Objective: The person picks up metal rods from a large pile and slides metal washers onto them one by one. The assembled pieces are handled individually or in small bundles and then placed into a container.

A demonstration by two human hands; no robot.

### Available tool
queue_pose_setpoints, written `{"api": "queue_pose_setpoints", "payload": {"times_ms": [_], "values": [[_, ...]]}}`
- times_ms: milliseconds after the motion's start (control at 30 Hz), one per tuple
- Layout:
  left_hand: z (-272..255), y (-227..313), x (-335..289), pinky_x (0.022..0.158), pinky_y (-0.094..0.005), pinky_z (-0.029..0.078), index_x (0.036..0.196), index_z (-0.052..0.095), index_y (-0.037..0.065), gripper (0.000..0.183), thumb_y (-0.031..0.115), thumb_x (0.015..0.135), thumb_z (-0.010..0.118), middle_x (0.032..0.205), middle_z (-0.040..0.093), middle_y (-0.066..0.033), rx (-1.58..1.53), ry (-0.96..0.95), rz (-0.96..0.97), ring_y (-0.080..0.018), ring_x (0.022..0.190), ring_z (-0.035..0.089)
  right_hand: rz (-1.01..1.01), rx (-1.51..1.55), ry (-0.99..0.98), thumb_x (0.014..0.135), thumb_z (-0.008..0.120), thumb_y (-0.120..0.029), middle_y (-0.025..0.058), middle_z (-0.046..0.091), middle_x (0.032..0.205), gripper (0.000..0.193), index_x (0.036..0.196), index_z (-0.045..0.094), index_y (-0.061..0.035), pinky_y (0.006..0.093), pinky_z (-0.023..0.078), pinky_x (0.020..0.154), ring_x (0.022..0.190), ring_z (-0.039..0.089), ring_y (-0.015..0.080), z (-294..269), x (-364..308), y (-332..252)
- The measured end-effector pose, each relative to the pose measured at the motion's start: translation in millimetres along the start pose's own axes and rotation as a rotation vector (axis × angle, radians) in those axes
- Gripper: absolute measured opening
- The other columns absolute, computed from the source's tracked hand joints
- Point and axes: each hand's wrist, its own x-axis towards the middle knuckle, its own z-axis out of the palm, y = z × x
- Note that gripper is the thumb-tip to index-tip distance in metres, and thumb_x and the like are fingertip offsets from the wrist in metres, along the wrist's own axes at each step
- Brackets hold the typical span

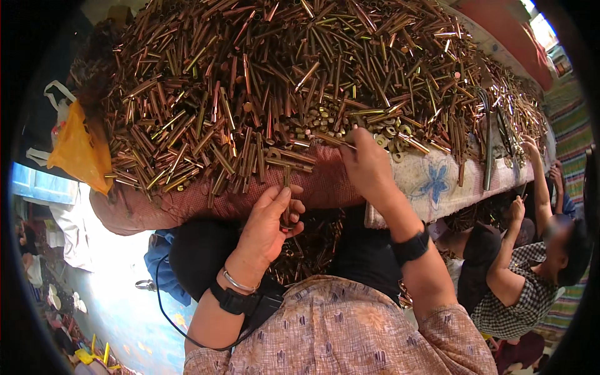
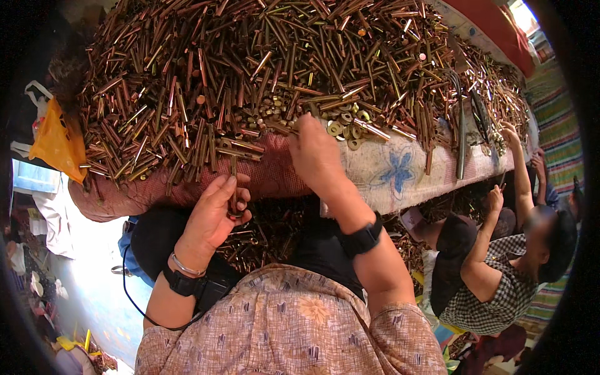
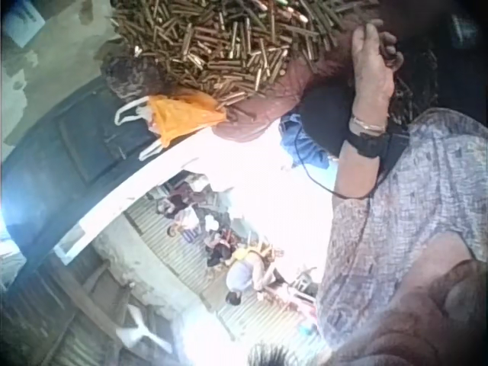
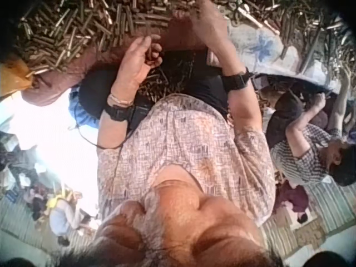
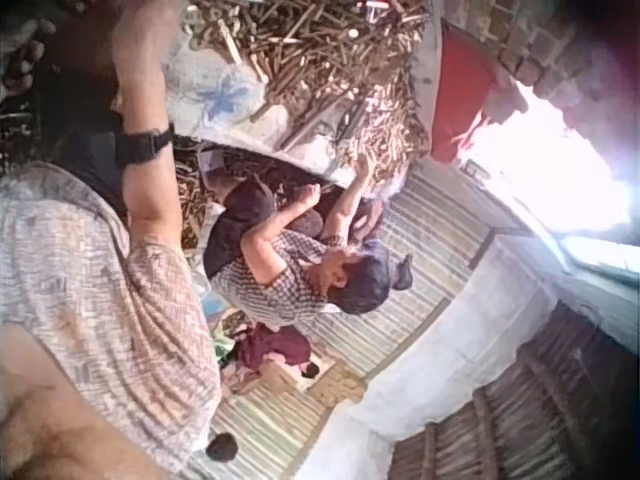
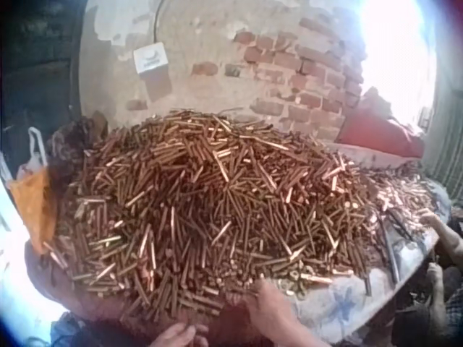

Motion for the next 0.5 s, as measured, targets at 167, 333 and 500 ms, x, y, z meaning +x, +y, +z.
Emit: {"api": "queue_pose_setpoints", "payload": {"times_ms": [167,333,500], "values": [[2,-4,4,0.058,-0.0233,0.043,0.1,0.052,0.009,0.02,0.026,0.091,0.046,0.075,0.051,0.0015,0.078,0.024,0.01,-0.0061,0.064,0.044,0.159,0.437,-0.016,0.078,0.061,-0.008,0.0099,0.055,0.065,0.013,0.086,0.053,-0.0013,0.0271,0.042,0.055,0.057,0.052,0.0142,-25,-16,-9],[3,-9,12,0.056,-0.0213,0.043,0.099,0.052,0.006,0.02,0.023,0.09,0.047,0.074,0.051,0.0004,0.139,-0.047,0.034,-0.0064,0.062,0.044,0.175,0.497,0.04,0.08,0.06,-0.009,0.0053,0.053,0.069,0.012,0.087,0.054,-0.0017,0.0248,0.041,0.055,0.063,0.049,0.0095,11,-19,0],[0,-13,12,0.058,-0.0221,0.044,0.097,0.052,0.006,0.019,0.023,0.091,0.047,0.074,0.052,0.0001,0.146,-0.033,0.022,-0.0067,0.064,0.046,0.328,0.902,0.09,0.085,0.054,-0.01,0.0012,0.052,0.078,0.009,0.089,0.051,-0.0021,0.0222,0.041,0.058,0.069,0.048,0.0073,10,-28,2]]}}
